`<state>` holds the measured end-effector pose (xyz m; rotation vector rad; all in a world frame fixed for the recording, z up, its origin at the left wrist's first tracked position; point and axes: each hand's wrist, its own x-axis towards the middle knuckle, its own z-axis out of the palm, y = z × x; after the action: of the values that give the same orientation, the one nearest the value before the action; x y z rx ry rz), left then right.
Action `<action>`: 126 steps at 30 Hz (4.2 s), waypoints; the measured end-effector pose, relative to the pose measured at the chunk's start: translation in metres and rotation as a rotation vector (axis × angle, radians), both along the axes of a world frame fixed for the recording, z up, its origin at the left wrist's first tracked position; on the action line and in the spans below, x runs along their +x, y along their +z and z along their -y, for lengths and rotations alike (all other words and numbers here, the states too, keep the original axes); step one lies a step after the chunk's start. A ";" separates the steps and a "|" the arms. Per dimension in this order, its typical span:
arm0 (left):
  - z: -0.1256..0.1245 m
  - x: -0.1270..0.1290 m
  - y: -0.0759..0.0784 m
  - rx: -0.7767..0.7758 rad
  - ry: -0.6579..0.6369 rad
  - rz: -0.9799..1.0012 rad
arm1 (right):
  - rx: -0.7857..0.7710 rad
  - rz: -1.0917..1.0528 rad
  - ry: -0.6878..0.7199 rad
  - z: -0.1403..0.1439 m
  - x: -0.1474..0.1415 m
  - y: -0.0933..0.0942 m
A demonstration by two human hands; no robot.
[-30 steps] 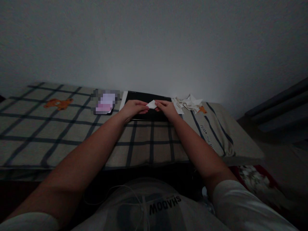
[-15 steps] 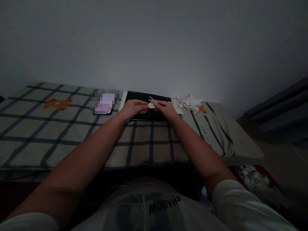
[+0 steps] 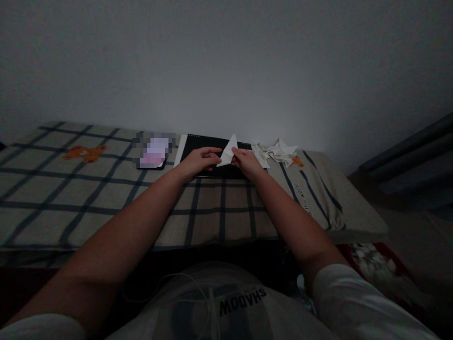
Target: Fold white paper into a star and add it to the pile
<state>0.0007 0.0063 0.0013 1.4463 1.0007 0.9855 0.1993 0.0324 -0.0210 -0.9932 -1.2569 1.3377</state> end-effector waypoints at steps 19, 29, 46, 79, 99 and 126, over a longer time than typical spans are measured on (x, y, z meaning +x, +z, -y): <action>-0.002 0.006 -0.006 -0.019 0.088 0.048 | -0.014 0.035 -0.015 0.008 -0.009 0.004; 0.001 0.005 -0.004 -0.048 0.000 0.182 | 0.004 -0.023 0.096 0.013 -0.011 0.009; -0.005 0.006 -0.009 0.181 0.002 0.177 | 0.094 0.031 0.128 0.011 -0.009 0.006; -0.007 0.004 -0.012 0.102 0.141 0.084 | 0.109 0.128 -0.016 0.008 -0.009 0.004; -0.003 -0.006 -0.006 0.654 0.424 -0.756 | 0.323 0.867 -0.214 0.011 0.001 0.009; -0.017 -0.007 -0.023 0.670 0.023 -0.860 | 0.782 1.085 0.122 0.000 0.016 -0.004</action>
<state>-0.0067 0.0237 -0.0217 2.5418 1.3467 0.7300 0.2150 0.0328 -0.0252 -1.0580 -2.4079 0.1822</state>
